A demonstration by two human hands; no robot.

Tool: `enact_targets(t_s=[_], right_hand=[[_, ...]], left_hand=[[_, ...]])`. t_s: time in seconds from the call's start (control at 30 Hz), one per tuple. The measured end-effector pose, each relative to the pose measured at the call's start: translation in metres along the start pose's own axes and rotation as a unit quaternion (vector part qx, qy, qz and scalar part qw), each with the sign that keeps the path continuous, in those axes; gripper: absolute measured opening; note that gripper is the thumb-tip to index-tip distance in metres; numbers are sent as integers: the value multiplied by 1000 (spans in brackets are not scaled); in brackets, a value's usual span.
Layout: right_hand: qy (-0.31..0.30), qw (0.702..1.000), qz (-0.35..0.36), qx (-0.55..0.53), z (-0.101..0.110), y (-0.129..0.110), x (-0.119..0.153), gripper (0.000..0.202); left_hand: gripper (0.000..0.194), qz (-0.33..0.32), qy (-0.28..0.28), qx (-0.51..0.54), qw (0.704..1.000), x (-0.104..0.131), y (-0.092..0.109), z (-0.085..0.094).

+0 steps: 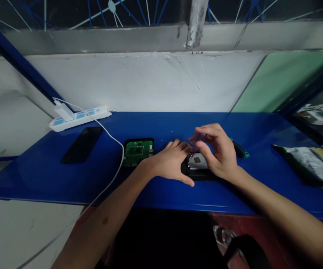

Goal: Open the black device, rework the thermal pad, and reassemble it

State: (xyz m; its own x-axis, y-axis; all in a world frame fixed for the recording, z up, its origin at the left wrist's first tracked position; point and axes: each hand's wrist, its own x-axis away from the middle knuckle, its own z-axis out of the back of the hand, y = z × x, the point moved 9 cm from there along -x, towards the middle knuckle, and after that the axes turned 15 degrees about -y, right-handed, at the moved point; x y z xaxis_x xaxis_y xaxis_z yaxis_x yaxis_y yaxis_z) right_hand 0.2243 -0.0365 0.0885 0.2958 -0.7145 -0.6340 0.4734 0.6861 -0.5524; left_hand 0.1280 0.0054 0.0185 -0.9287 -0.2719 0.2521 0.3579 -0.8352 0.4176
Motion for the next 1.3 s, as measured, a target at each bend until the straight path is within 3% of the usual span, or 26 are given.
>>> enact_targets(t_s=[0.17, 0.4, 0.6, 0.8, 1.07, 1.3], right_hand=[[-26, 1000, -8, 15, -2, -6, -3, 40], [18, 1000, -2, 16, 1, 3, -1, 42], [-21, 999, -25, 4, -5, 2, -2, 41], [-23, 999, -29, 22, -1, -1, -3, 39], [13, 997, -59, -38, 2, 7, -1, 37], [38, 999, -37, 8, 7, 4, -1, 29]], left_hand=[[107, 2, 6, 3, 1000, 1, 0, 1], [105, 4, 6, 4, 1000, 1, 0, 2], [111, -4, 8, 6, 1000, 1, 2, 4], [110, 5, 6, 2, 1000, 2, -2, 1], [105, 13, 6, -15, 1000, 1, -1, 3], [105, 5, 5, -3, 1000, 1, -1, 1]])
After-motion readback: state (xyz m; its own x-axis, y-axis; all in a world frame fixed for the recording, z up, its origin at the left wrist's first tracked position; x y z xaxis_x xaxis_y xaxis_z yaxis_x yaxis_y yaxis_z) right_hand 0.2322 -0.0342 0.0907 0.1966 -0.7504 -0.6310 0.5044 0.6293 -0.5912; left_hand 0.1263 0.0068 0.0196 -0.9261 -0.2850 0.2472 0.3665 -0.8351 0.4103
